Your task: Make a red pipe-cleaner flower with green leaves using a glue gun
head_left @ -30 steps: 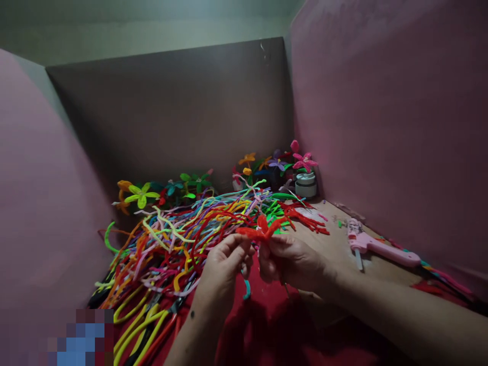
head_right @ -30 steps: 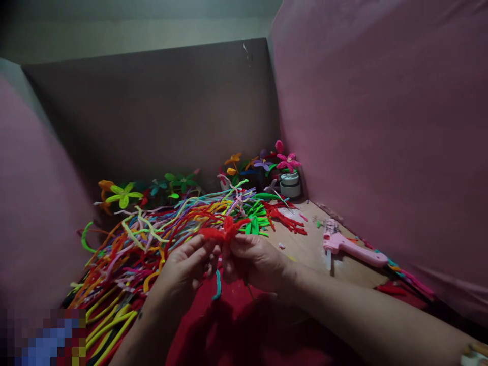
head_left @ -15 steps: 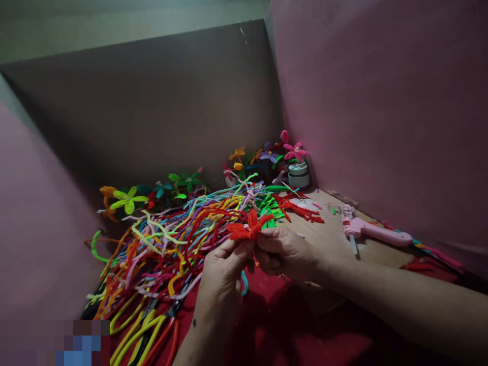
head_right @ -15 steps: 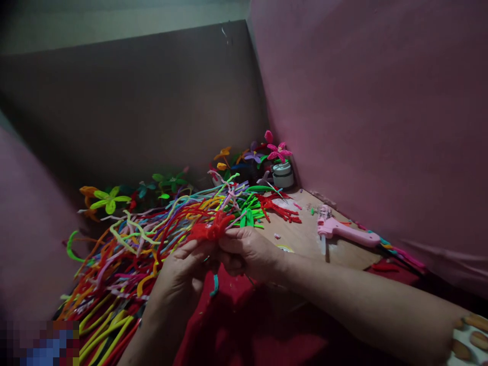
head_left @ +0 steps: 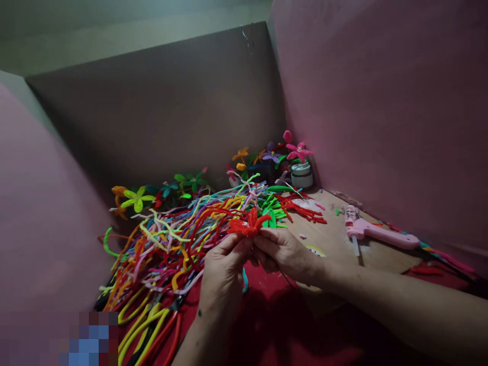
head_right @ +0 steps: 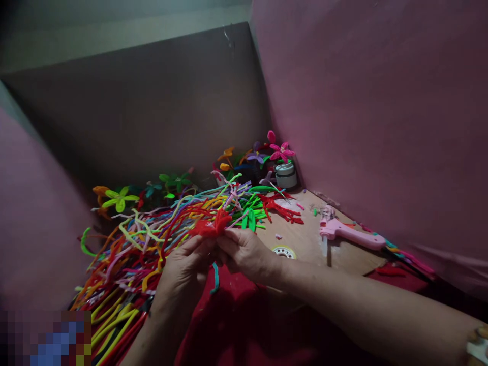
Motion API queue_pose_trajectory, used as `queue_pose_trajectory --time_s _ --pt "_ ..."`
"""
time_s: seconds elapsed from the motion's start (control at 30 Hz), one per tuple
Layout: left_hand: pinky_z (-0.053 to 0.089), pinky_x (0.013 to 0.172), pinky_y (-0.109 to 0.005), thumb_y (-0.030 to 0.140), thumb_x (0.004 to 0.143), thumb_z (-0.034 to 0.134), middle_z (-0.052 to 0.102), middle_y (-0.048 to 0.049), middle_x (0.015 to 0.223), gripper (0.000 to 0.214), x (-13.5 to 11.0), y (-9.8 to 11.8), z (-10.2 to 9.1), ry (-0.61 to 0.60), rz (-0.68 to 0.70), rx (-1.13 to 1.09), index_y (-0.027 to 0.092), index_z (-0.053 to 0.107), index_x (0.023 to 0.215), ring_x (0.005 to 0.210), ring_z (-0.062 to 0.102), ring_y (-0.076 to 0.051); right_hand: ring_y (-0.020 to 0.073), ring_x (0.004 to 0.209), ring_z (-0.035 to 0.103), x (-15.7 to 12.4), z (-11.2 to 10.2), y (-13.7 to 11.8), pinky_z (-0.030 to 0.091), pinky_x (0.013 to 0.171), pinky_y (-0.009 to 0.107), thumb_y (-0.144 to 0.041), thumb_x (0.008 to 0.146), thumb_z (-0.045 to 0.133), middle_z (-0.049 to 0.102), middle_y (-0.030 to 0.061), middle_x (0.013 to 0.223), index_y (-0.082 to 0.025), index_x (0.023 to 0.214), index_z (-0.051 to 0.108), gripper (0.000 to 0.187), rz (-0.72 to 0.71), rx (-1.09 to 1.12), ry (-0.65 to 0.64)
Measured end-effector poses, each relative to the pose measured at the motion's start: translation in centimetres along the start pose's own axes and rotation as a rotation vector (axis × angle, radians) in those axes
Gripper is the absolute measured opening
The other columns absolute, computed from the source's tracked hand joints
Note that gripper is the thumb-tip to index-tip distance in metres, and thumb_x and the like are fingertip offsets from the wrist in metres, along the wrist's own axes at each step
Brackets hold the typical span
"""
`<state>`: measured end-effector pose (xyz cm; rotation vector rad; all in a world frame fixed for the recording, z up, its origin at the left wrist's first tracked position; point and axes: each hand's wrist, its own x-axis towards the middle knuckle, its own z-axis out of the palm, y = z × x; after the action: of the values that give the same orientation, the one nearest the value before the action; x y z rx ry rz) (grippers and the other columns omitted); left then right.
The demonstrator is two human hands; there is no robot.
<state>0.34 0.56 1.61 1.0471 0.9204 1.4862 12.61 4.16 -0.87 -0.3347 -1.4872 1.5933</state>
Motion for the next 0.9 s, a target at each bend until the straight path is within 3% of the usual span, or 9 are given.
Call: queue_pose_trajectory --time_s 0.37,0.5,0.6,0.7,0.8,0.9 --pt "0.044 0.053 -0.021 0.018 0.063 0.072 0.059 -0.0004 0.058 0.013 0.1 -0.3 0.0 -0.043 0.013 -0.01 0.013 0.069 0.075 0.054 0.054 -0.01 0.0048 0.042 0.032 -0.5 0.4 -0.7 0.027 0.041 0.021 -0.045 0.091 0.035 0.039 -0.0061 0.05 -0.016 0.068 0.047 0.039 -0.202 -0.28 0.013" --pt "0.043 0.051 -0.02 0.021 0.061 0.074 0.059 -0.0006 0.07 0.024 0.1 0.2 -0.5 -0.013 0.122 -0.009 0.015 0.065 0.083 0.056 0.053 -0.009 0.0051 0.043 0.032 -0.6 0.3 -1.3 0.027 0.043 0.021 -0.044 0.092 0.035 0.038 -0.0059 0.05 -0.016 0.069 0.047 0.038 -0.267 -0.336 0.017" --pt "0.045 0.057 -0.02 0.017 0.062 0.074 0.054 0.0023 0.081 0.039 -0.1 1.1 -0.8 0.084 0.336 0.093 0.025 0.06 0.098 0.063 0.052 -0.008 0.0049 0.04 0.03 -0.3 0.2 -1.5 0.024 0.04 0.021 -0.048 0.09 0.037 0.036 -0.0071 0.048 -0.017 0.072 0.047 0.038 -0.172 -0.218 0.003" --pt "0.046 0.072 -0.022 0.016 0.062 0.074 0.05 0.0012 0.093 0.048 -0.3 1.8 -1.0 0.13 0.547 0.341 0.031 0.061 0.106 0.083 0.052 -0.011 0.0041 0.036 0.027 -0.2 0.1 -1.3 0.022 0.036 0.02 -0.051 0.085 0.045 0.034 -0.0087 0.044 -0.018 0.067 0.044 0.038 0.005 -0.032 -0.058" --pt "0.043 0.083 -0.027 0.019 0.064 0.073 0.051 -0.0027 0.098 0.024 -0.4 1.7 -1.1 0.121 0.662 0.568 0.026 0.07 0.087 0.097 0.05 -0.017 0.0027 0.034 0.021 -0.3 0.3 -1.1 0.02 0.033 0.018 -0.05 0.079 0.053 0.033 -0.0102 0.044 -0.018 0.067 0.045 0.036 0.176 0.189 -0.11" --pt "0.045 0.08 -0.031 0.021 0.066 0.073 0.053 -0.0037 0.091 0.007 -0.4 1.2 -1.2 0.116 0.699 0.592 0.024 0.071 0.071 0.092 0.052 -0.019 0.0022 0.035 0.016 -0.5 0.7 -1.2 0.015 0.033 0.016 -0.045 0.078 0.057 0.031 -0.0109 0.045 -0.017 0.073 0.048 0.03 0.278 0.335 -0.121"
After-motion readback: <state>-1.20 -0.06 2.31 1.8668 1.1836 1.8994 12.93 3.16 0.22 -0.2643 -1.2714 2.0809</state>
